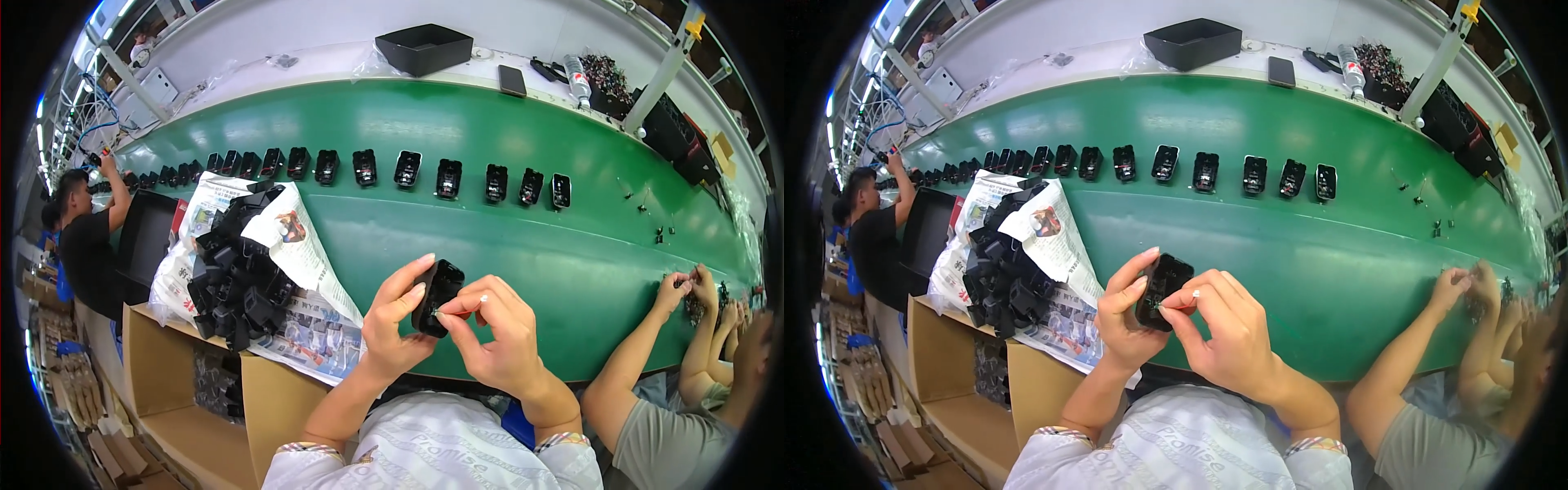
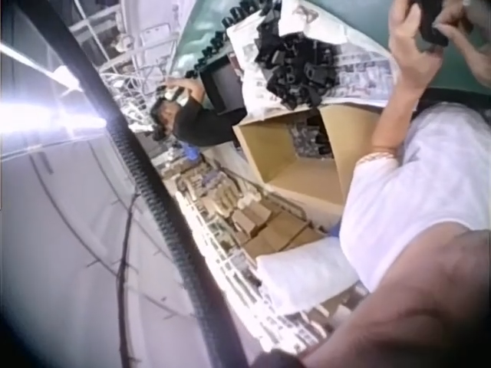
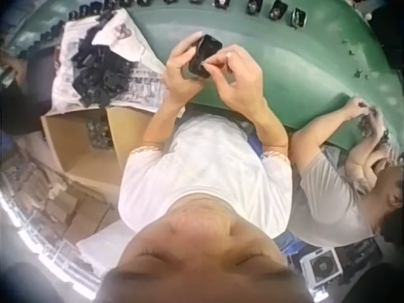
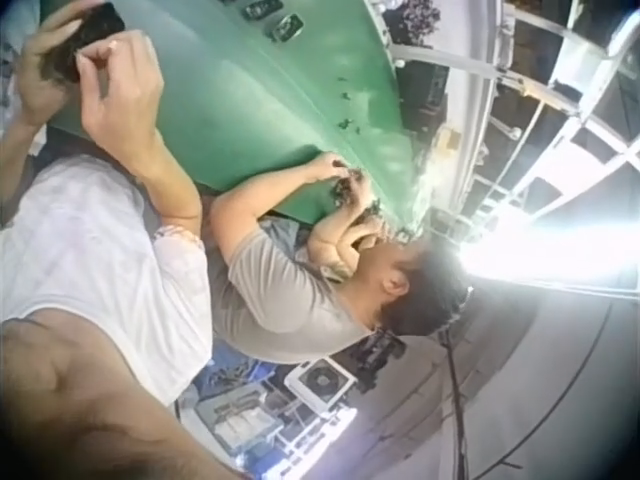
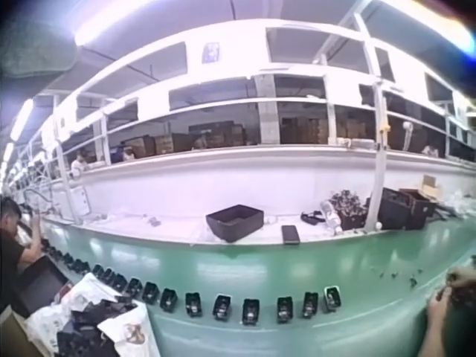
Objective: The person assembles electronic components into plastic enclosures using an insertion tool, then places the completed enclosures onto a conveyor belt.
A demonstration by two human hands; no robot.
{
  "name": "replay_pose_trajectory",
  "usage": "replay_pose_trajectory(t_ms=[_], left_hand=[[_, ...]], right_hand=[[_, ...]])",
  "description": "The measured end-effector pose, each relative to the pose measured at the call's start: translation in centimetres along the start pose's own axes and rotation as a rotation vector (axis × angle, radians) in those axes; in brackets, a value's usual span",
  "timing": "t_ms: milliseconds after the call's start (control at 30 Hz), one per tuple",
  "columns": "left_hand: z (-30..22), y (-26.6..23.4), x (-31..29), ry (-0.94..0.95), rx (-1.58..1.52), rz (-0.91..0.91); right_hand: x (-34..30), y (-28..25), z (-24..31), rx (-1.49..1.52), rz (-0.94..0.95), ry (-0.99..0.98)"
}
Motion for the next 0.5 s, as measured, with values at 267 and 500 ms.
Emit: replay_pose_trajectory(t_ms=[267, 500], left_hand=[[0.2, -0.2, 0.6, -0.013, 0.11, 0.076], [-0.8, 1.4, 1.6, -0.102, 0.209, 0.208]], right_hand=[[-1.2, 0.1, -1.3, -0.007, 0.025, 0.018], [-3.9, 0.5, -4.3, 0.808, 0.033, 0.336]])
Point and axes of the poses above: each hand's wrist, its own x-axis towards the middle knuckle, its own y-axis out of the palm, z = x × y, the point moved 4 cm from there along x, towards the middle knuckle, and after that the axes turned 8 degrees about -x, right-handed, at the moved point
